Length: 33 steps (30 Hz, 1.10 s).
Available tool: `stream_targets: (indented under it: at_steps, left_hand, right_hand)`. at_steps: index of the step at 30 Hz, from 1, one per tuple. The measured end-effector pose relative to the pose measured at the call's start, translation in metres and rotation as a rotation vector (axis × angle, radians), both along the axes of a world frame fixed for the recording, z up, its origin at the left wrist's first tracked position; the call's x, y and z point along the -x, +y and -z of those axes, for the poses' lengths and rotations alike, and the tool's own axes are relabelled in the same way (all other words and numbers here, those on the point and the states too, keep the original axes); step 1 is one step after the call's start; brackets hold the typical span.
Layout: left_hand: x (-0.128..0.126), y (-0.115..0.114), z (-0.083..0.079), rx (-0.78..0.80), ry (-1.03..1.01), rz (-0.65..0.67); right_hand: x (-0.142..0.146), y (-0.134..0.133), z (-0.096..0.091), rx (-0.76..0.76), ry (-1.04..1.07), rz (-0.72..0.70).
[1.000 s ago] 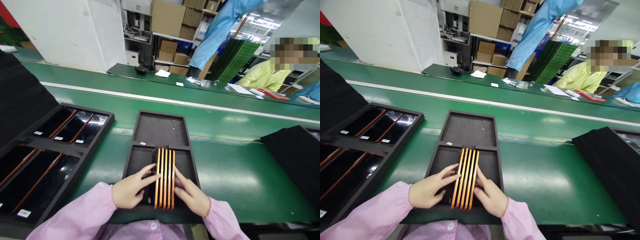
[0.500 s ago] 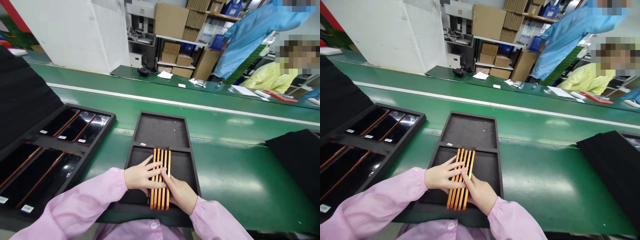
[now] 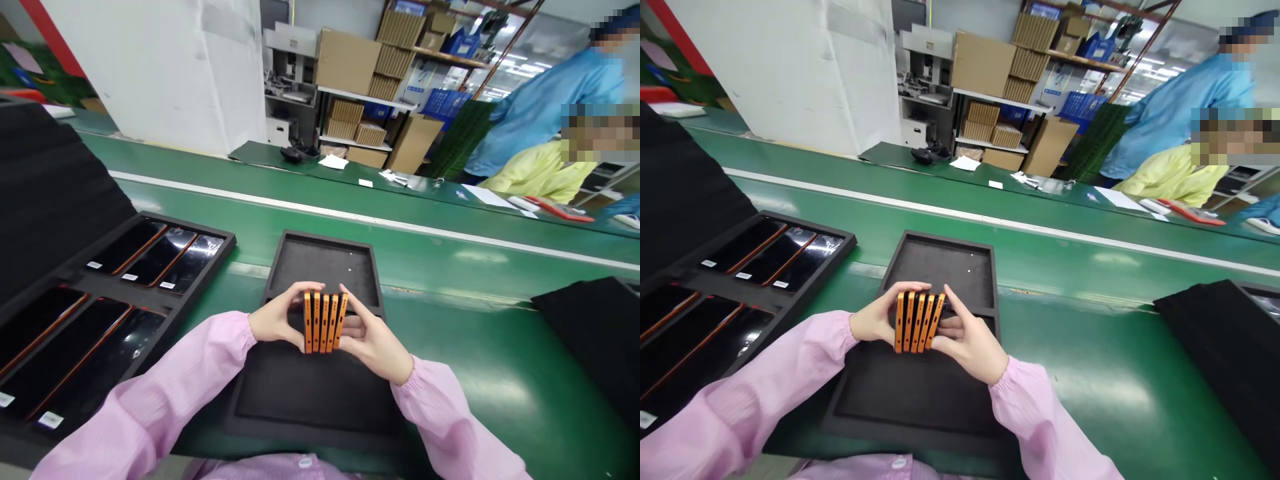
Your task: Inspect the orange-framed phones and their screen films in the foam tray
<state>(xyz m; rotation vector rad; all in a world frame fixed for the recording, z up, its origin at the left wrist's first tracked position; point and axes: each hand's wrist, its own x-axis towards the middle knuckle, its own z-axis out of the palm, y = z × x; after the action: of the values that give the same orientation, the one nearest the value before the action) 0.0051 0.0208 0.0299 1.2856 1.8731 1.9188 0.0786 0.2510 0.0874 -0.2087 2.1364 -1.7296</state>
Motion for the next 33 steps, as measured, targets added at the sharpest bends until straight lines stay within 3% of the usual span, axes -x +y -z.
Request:
stream_targets:
  at_steps: [4, 8, 12, 17, 20, 23, 27, 33]
  left_hand:
    - [-0.008, 0.008, 0.001, -0.081, -0.029, -0.062]
    - [-0.015, 0.017, 0.000, 0.073, 0.161, -0.088]
    - [-0.017, 0.024, 0.003, 0.164, 0.250, -0.137]
    - [-0.017, 0.028, 0.000, 0.114, 0.193, -0.237]
    - [-0.012, 0.026, -0.010, 0.115, 0.157, -0.264]
    - [-0.005, 0.026, -0.017, 0.079, 0.181, -0.258]
    - [0.002, 0.031, -0.017, -0.033, 0.154, -0.238]
    - [-0.003, 0.037, -0.016, -0.097, 0.087, -0.282]
  right_hand:
    - [0.005, -0.004, -0.008, -0.083, 0.049, -0.001]
    - [0.010, -0.006, -0.011, -0.266, 0.152, 0.077]
    - [0.012, -0.010, -0.008, -0.344, 0.214, 0.127]
    - [0.007, -0.012, -0.005, -0.419, 0.292, 0.158]
    - [0.013, -0.010, -0.002, -0.492, 0.507, 0.229]
    - [0.027, -0.008, 0.009, -0.370, 0.659, 0.186]
    - [0.045, -0.010, 0.028, -0.035, 0.555, 0.110]
    - [0.040, -0.015, 0.026, -0.059, 0.655, 0.059]
